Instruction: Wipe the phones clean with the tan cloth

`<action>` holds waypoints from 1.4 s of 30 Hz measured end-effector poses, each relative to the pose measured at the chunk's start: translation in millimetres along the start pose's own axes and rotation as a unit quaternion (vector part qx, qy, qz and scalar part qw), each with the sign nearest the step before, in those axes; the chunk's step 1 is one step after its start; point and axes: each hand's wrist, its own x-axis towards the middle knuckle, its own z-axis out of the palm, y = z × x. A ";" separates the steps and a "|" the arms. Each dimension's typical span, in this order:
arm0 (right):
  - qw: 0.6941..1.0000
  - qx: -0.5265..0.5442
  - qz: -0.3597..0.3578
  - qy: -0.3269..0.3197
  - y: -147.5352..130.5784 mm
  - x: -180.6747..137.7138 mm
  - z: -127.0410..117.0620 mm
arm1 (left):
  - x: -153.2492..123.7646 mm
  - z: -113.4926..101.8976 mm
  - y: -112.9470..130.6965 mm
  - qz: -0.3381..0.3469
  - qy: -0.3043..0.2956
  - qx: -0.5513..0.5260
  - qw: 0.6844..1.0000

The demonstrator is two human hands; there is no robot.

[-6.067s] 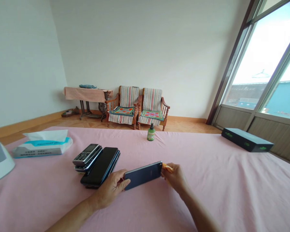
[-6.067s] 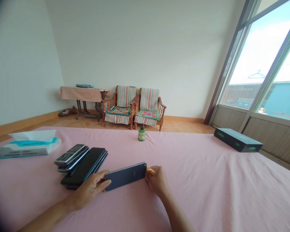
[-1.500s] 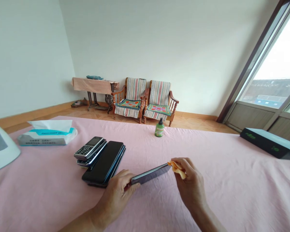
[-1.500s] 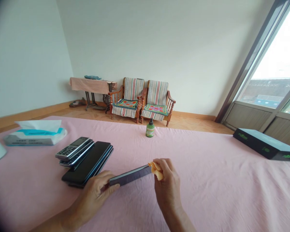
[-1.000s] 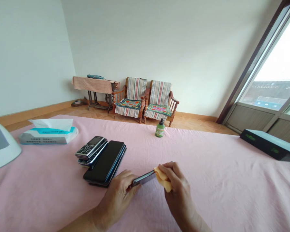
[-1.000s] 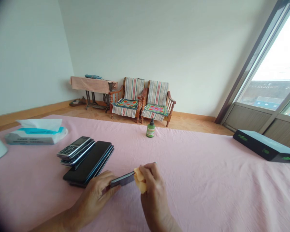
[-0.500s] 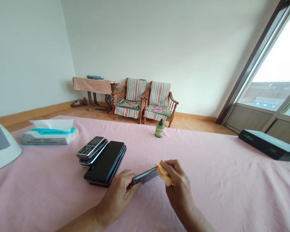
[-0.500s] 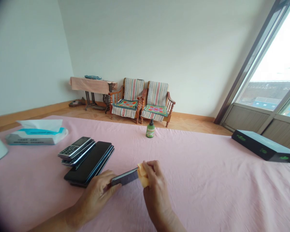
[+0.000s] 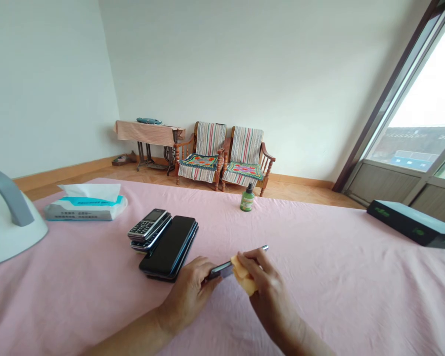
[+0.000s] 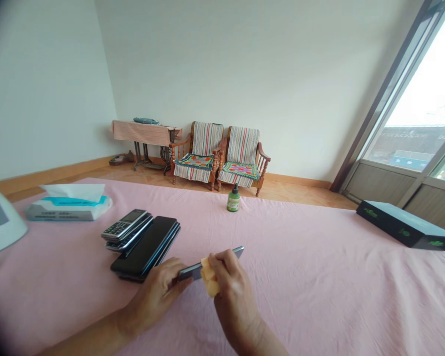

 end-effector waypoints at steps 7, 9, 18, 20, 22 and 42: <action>1.000 0.012 -0.017 -0.018 -24.5 8.7 16.7 | 0.4 0.9 -2.5 0.011 0.011 -0.042 0.999; 0.999 0.011 -0.032 -0.024 -35.1 12.1 22.9 | 0.8 1.1 -3.8 0.014 0.016 -0.047 0.999; 0.997 -0.054 -0.048 0.036 6.2 2.7 3.5 | 1.9 0.5 -1.6 -0.012 0.000 -0.014 1.000; 0.997 -0.063 -0.041 0.035 7.3 5.1 2.9 | 2.2 0.8 -1.1 -0.020 0.003 -0.018 1.000; 0.996 -0.058 -0.063 0.033 -0.1 9.1 6.7 | 2.4 1.2 -1.7 -0.012 0.005 -0.031 0.999; 0.994 -0.078 0.045 0.055 38.4 8.1 -9.3 | 3.3 1.3 -2.4 -0.041 -0.002 0.014 0.999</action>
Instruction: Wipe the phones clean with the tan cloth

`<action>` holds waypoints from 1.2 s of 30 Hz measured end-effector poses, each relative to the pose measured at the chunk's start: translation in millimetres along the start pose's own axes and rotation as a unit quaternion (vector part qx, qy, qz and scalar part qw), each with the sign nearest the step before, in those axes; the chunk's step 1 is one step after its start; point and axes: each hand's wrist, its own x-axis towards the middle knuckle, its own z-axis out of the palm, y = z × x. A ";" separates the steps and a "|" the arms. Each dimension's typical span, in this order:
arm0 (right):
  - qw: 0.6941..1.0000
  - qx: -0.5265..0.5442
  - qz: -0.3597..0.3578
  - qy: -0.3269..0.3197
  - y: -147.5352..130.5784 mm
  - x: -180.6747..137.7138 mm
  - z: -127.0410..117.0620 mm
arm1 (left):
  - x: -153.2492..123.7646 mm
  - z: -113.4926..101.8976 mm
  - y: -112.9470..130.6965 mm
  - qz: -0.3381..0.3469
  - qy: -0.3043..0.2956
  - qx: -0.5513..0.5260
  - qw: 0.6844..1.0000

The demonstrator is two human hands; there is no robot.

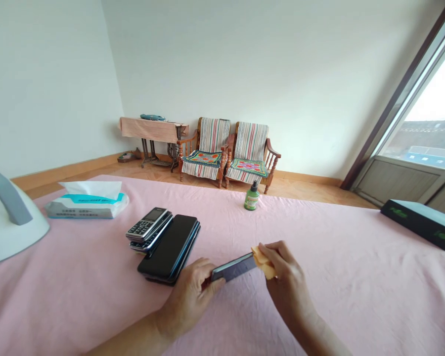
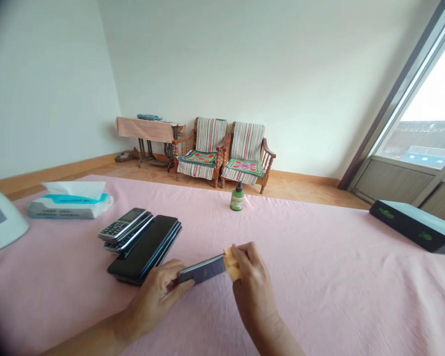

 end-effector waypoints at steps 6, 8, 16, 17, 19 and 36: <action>0.999 0.042 -0.027 -0.014 -30.9 -3.8 7.4 | -0.7 -0.6 -0.2 0.029 0.008 -0.019 0.999; 0.997 0.058 -0.049 -0.033 -50.1 -6.5 13.5 | -0.5 -0.2 -0.8 0.048 0.011 -0.038 0.998; 0.981 0.001 -0.187 -0.043 -85.6 -3.6 23.6 | 0.9 4.3 -3.8 0.057 0.028 -0.044 0.997; 0.979 -0.011 -0.201 -0.042 -85.7 -3.4 22.4 | 0.8 4.2 -4.0 0.058 0.027 -0.043 0.997; 0.975 -0.028 -0.215 -0.045 -83.6 -3.7 19.4 | 0.4 3.4 -4.4 0.060 0.022 -0.041 0.997; 0.998 0.063 0.020 0.014 4.2 1.0 -3.9 | 1.5 1.4 -1.2 0.015 -0.004 0.008 1.000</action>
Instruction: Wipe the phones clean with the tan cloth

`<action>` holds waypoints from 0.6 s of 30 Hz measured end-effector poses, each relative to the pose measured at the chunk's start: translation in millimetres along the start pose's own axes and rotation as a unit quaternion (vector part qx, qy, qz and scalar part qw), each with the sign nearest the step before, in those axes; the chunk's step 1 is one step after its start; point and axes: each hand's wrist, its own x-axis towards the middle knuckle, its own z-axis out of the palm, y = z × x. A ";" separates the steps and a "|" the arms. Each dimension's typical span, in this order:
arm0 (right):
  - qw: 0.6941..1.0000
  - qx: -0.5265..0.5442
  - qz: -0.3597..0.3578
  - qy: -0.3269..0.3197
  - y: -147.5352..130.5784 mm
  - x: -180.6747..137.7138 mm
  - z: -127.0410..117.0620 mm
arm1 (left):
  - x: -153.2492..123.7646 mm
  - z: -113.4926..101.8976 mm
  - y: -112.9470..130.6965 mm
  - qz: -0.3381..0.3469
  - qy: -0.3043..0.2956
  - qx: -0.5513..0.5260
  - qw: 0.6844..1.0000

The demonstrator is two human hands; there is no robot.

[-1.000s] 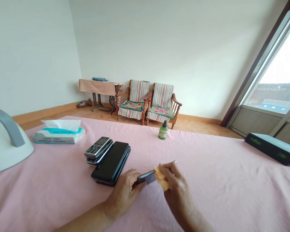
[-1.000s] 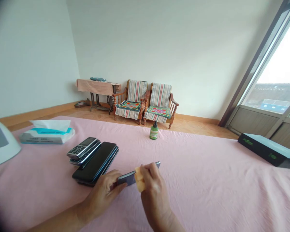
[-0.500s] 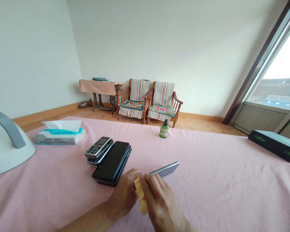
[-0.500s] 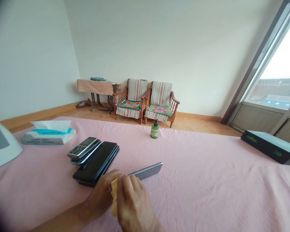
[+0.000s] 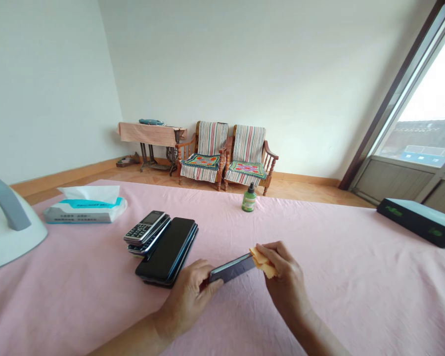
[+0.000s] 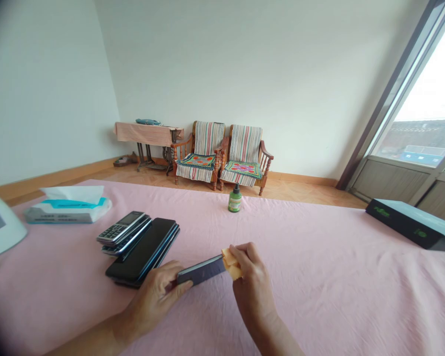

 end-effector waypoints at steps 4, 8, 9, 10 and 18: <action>0.996 0.022 0.050 0.070 9.2 0.3 -0.6 | 0.6 0.0 -0.6 0.000 0.006 0.005 1.000; 0.981 0.064 0.141 0.120 27.3 3.7 -5.8 | -1.1 -0.4 -1.2 0.012 0.008 0.004 1.000; 0.978 0.085 0.158 0.108 31.4 4.5 -6.8 | -1.5 -0.4 -1.4 0.016 0.005 0.002 1.000; 0.975 0.106 0.174 0.091 34.8 5.1 -7.4 | -1.7 -0.4 -1.4 0.019 0.003 0.000 1.000; 0.958 0.132 0.247 0.057 31.4 4.4 -9.6 | 1.3 -0.2 -1.2 0.001 0.005 0.001 1.000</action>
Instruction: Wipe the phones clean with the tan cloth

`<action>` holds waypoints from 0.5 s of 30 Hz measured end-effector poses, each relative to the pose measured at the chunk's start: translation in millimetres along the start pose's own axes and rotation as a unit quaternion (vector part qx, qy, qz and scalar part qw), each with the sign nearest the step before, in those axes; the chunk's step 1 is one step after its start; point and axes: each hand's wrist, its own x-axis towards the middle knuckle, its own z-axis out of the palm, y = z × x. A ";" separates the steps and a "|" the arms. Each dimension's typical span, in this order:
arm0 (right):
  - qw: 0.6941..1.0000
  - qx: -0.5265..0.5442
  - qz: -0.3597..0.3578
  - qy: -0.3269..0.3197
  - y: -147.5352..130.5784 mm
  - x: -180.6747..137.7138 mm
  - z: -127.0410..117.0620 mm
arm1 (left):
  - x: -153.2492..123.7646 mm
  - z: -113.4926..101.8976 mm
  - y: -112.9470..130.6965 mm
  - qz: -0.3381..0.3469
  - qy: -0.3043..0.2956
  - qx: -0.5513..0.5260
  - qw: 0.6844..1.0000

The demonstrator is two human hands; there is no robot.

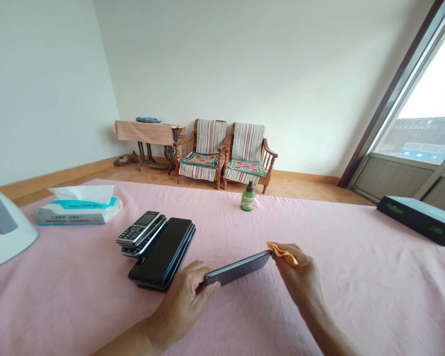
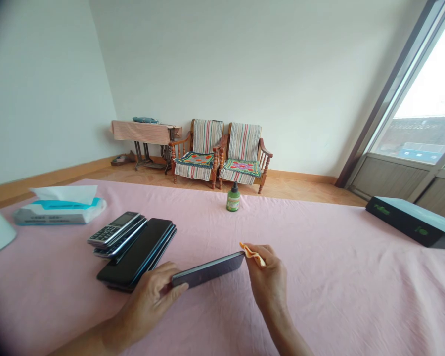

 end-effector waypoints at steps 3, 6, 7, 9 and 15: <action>1.000 -0.001 0.021 -0.013 -5.5 -2.9 -0.5 | -0.3 0.0 -0.1 -0.012 -0.004 -0.003 1.000; 0.999 0.007 0.031 -0.024 -6.5 -3.7 0.0 | -1.2 0.2 -0.3 -0.014 -0.005 -0.005 1.000; 0.999 0.008 0.036 -0.028 -5.6 -3.4 0.4 | -1.4 0.3 -0.4 -0.013 -0.005 -0.005 1.000; 0.998 0.006 0.053 -0.042 -2.6 -2.4 1.6 | -1.3 0.3 -0.8 -0.011 -0.004 -0.006 1.000; 0.995 -0.008 0.067 -0.076 2.6 0.8 1.9 | -0.5 -1.5 0.4 -0.004 -0.006 -0.011 1.000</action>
